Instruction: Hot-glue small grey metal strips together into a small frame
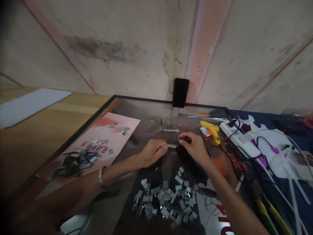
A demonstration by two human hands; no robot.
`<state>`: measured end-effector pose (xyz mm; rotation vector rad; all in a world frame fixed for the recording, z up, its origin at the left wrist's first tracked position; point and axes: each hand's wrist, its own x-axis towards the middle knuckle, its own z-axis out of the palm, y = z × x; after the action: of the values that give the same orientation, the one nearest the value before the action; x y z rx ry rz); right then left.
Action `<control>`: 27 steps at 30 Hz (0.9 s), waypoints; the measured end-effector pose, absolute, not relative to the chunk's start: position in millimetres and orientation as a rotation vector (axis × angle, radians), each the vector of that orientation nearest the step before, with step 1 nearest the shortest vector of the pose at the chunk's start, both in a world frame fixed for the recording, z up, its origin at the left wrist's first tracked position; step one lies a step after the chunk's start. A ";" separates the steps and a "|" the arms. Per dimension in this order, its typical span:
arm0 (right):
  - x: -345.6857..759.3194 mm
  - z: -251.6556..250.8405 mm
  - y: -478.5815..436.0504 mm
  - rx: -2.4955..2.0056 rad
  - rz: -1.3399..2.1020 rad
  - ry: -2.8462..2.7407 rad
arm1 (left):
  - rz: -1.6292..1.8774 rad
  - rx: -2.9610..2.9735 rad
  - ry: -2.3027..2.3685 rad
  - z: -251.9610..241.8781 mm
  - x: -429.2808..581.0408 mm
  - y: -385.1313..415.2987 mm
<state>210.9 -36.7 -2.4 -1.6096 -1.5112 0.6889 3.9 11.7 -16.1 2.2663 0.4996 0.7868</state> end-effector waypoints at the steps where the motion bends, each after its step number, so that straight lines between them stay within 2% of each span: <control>1: 215.8 -4.2 -35.6 -1.645 0.701 -1.553 | 0.734 2.428 0.365 -18.3 3.5 10.4; 4: 222.6 -8.8 -35.1 -1.742 0.645 -1.711 | 0.660 2.752 0.074 -24.6 2.3 10.1; 6: 222.5 -10.3 -35.9 -1.800 0.563 -1.847 | 0.697 2.802 0.181 -26.3 0.6 14.2; 9: 221.0 -11.8 -36.3 -1.854 0.477 -1.983 | 0.763 2.713 0.606 -26.0 -1.9 24.2; 13: 221.5 -16.1 -35.0 -1.898 0.470 -1.997 | 0.643 2.615 0.949 -29.6 -0.8 32.8; 17: 220.2 -19.4 -35.1 -1.887 0.492 -1.988 | 0.541 2.584 0.959 -35.6 2.0 33.3; 27: 212.0 -20.5 -35.4 -1.855 0.498 -1.957 | 0.575 2.582 0.942 -39.8 1.7 34.6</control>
<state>212.0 -35.4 -20.5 -1.8546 -1.9565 0.4982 1.7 34.6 -39.8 2.5815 0.9421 0.5745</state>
